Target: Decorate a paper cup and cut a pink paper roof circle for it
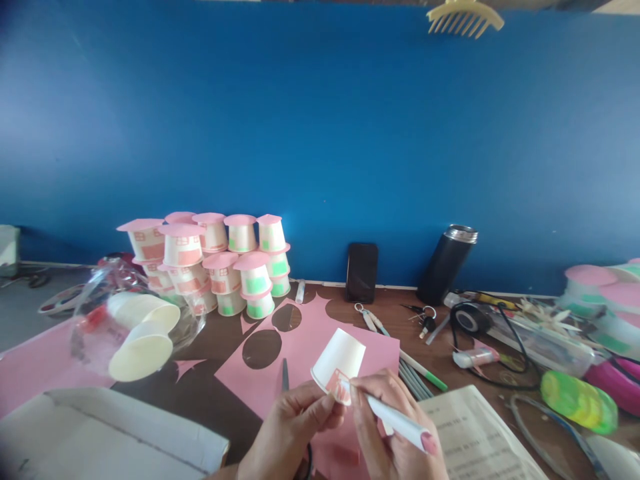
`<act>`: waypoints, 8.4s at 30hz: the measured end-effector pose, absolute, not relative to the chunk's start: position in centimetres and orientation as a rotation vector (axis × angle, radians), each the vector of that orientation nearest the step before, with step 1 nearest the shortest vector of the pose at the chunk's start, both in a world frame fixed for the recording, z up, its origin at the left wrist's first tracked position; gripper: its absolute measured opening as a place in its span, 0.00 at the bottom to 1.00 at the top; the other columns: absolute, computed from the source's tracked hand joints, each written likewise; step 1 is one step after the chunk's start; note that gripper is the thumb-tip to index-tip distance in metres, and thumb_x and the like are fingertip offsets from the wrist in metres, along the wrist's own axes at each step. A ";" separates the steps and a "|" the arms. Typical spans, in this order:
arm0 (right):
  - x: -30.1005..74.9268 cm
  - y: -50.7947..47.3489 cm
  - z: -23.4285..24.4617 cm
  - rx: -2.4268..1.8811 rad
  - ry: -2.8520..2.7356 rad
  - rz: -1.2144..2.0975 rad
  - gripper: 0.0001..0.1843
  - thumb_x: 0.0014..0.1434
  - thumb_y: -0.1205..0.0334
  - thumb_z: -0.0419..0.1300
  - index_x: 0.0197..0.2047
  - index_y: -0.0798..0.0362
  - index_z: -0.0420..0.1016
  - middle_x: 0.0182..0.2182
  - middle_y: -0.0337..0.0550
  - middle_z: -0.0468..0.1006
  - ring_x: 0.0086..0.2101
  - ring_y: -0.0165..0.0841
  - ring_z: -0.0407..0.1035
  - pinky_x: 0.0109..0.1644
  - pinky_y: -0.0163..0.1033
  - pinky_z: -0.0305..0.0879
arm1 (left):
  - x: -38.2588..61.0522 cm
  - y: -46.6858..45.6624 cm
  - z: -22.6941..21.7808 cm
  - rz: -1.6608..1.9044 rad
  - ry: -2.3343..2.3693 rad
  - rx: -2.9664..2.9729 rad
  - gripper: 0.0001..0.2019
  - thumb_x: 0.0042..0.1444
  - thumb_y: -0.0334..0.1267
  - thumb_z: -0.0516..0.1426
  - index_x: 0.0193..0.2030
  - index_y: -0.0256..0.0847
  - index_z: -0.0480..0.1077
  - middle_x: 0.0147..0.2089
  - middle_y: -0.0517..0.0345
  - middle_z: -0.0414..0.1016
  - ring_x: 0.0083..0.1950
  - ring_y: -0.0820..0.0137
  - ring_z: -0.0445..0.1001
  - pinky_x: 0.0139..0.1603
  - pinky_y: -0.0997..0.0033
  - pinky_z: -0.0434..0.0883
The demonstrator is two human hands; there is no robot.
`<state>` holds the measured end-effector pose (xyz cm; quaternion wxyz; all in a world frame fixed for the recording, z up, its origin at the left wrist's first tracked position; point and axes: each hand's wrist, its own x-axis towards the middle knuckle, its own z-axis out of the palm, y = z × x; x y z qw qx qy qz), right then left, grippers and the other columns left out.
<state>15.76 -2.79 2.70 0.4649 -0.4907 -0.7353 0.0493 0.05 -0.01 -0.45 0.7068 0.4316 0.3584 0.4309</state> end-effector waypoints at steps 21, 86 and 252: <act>16.0 -2.8 2.5 -1.216 -1.812 0.105 0.06 0.64 0.65 0.53 0.35 0.50 0.69 0.28 0.38 0.73 0.29 0.32 0.72 0.34 0.35 0.67 | 0.1 0.0 0.2 0.948 0.785 0.924 0.25 0.42 0.58 0.64 0.27 0.31 0.76 0.27 0.56 0.69 0.31 0.72 0.66 0.37 0.69 0.64; 15.7 -3.0 2.4 -1.247 -1.876 0.151 0.06 0.64 0.63 0.52 0.35 0.49 0.68 0.26 0.36 0.72 0.27 0.30 0.72 0.31 0.33 0.67 | 0.1 0.1 -1.7 1.001 0.756 0.807 0.18 0.49 0.49 0.64 0.30 0.32 0.78 0.30 0.50 0.78 0.32 0.71 0.73 0.40 0.71 0.69; 15.4 -3.0 3.3 -1.210 -1.755 0.143 0.06 0.64 0.62 0.53 0.35 0.48 0.69 0.28 0.36 0.75 0.29 0.30 0.72 0.34 0.33 0.67 | 0.0 -0.3 -0.5 0.898 0.709 0.788 0.20 0.42 0.52 0.67 0.26 0.32 0.77 0.26 0.52 0.75 0.29 0.70 0.71 0.39 0.67 0.68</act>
